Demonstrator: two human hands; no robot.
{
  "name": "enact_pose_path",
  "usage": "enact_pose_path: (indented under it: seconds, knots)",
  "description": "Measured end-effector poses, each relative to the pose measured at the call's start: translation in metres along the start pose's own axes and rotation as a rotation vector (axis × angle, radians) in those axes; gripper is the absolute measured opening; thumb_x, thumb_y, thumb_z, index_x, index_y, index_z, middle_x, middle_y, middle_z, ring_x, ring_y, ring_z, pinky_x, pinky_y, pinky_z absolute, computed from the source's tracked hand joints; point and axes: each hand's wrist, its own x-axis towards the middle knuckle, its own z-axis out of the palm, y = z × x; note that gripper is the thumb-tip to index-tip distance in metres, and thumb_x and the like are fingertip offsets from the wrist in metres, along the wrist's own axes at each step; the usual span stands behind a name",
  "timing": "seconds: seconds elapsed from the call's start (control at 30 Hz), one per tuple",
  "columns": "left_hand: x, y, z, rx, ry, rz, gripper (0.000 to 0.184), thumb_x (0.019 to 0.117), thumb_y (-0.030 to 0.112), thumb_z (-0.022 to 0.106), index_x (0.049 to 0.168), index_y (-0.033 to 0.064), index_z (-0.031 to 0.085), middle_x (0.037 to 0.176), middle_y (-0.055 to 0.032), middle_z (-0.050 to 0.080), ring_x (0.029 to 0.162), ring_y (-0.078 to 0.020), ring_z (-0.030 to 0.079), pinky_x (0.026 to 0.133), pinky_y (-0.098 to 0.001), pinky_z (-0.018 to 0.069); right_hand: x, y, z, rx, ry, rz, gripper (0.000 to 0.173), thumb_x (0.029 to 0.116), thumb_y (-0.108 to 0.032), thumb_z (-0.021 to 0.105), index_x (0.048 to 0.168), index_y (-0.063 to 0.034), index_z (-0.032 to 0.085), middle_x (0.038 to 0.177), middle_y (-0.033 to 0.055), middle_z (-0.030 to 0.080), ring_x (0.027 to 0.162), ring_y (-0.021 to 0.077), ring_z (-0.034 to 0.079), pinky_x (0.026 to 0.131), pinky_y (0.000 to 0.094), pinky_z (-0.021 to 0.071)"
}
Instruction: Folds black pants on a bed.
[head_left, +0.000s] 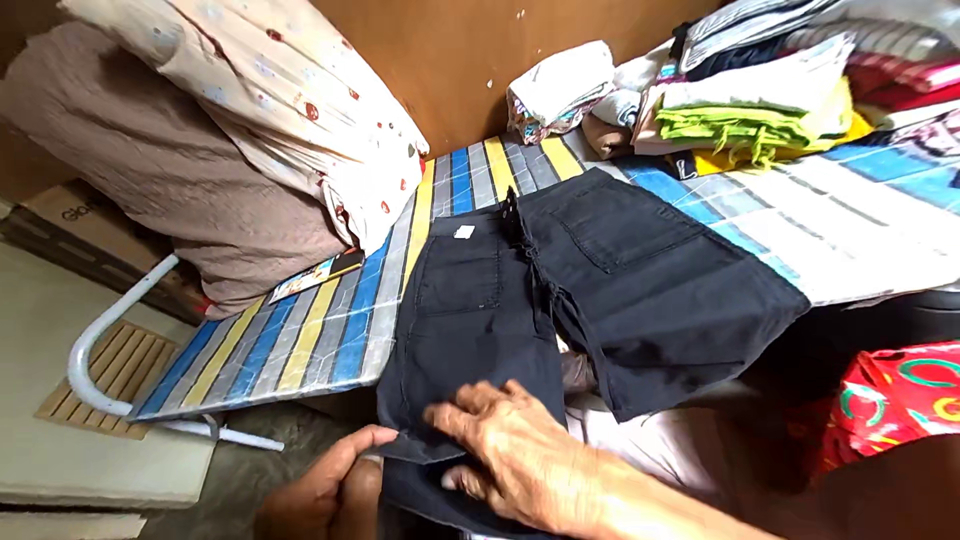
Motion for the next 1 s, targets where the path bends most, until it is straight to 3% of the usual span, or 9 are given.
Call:
enact_pose_path:
  seconds: [0.07,0.13,0.23,0.37,0.47,0.6,0.7,0.87,1.0]
  knots:
    - [0.012,0.001,0.004,0.083,0.075,0.035,0.03,0.0899,-0.001,0.046,0.097,-0.0071,0.075,0.08,-0.0165,0.068,0.068,-0.0152,0.061,0.064,-0.0295,0.0495,0.009,0.005,-0.004,0.12,0.071,0.02,0.022,0.1015,-0.013,0.057,0.111,0.0008,0.071,0.095,0.023,0.072,0.095,0.0418,0.071,0.08,0.0609,0.0527]
    - [0.021,0.003,0.011,0.108,0.098,0.064,0.027,0.0889,-0.002,0.05,0.095,-0.0078,0.075,0.086,-0.0213,0.071,0.079,-0.0223,0.067,0.073,-0.033,0.0532,0.014,0.018,-0.024,0.222,0.139,0.064,0.021,0.1011,-0.007,0.055,0.106,0.0046,0.072,0.09,0.0204,0.072,0.088,0.0331,0.07,0.08,0.0511,0.0535]
    - [0.025,0.009,0.027,0.069,0.047,0.068,0.024,0.0879,-0.004,0.054,0.097,-0.0081,0.076,0.089,-0.0218,0.072,0.078,-0.0238,0.069,0.072,-0.0346,0.0558,0.017,0.041,-0.052,0.285,0.102,0.123,0.019,0.1011,-0.01,0.058,0.099,0.0041,0.072,0.081,0.0107,0.066,0.076,0.0142,0.058,0.072,0.0333,0.0452]
    - [0.04,0.004,0.041,-0.02,-0.066,0.048,0.025,0.0889,-0.004,0.048,0.096,-0.0095,0.072,0.101,-0.0227,0.072,0.096,-0.0285,0.07,0.084,-0.0412,0.0555,0.023,0.07,-0.066,0.447,0.018,0.229,0.017,0.1,-0.017,0.066,0.087,-0.006,0.07,0.069,-0.0064,0.057,0.063,-0.0022,0.05,0.06,0.0174,0.0408]
    - [0.051,-0.009,0.06,-0.068,-0.103,-0.062,0.031,0.0909,0.001,0.043,0.103,-0.0061,0.07,0.086,-0.0161,0.07,0.083,-0.0225,0.067,0.076,-0.0429,0.0514,0.028,0.081,-0.056,0.626,0.027,0.299,0.013,0.0991,-0.014,0.067,0.088,-0.0079,0.069,0.071,-0.0062,0.06,0.065,-0.0017,0.056,0.062,0.0171,0.0456]
    - [0.049,-0.028,0.085,-0.236,-0.075,-0.211,0.034,0.0973,0.01,0.043,0.114,-0.0038,0.069,0.1,-0.0114,0.071,0.096,-0.011,0.066,0.089,-0.0339,0.0511,0.027,0.095,-0.034,0.76,0.08,0.306,0.007,0.0912,-0.008,0.074,0.097,-0.0068,0.07,0.077,-0.004,0.066,0.07,0.0001,0.062,0.067,0.0185,0.0521]
    - [0.042,-0.033,0.095,-0.458,-0.088,-0.232,0.028,0.0987,0.014,0.052,0.114,-0.0051,0.065,0.098,-0.0033,0.069,0.091,0.0003,0.065,0.085,-0.0203,0.0538,0.025,0.102,-0.02,0.717,0.147,0.378,0.01,0.089,-0.008,0.077,0.097,-0.0052,0.071,0.078,-0.0011,0.066,0.071,0.0028,0.062,0.069,0.0214,0.0516]
    - [0.038,-0.026,0.095,-0.681,-0.106,-0.298,0.02,0.0843,-0.002,0.067,0.104,-0.0019,0.065,0.087,0.0045,0.072,0.081,0.0015,0.069,0.075,-0.0172,0.0581,0.023,0.102,-0.017,0.699,0.133,0.362,0.009,0.0868,-0.008,0.077,0.091,-0.0086,0.07,0.074,-0.004,0.065,0.068,0.0006,0.061,0.064,0.019,0.0498]
    - [0.038,-0.027,0.094,-0.656,-0.114,-0.301,0.016,0.0855,-0.002,0.064,0.101,-0.0004,0.067,0.086,0.005,0.072,0.081,0.0031,0.068,0.076,-0.0166,0.0572,0.032,0.099,-0.027,0.623,0.025,0.312,0.015,0.0826,-0.009,0.082,0.091,-0.0077,0.071,0.075,-0.0037,0.067,0.069,0.0008,0.061,0.064,0.0192,0.05]
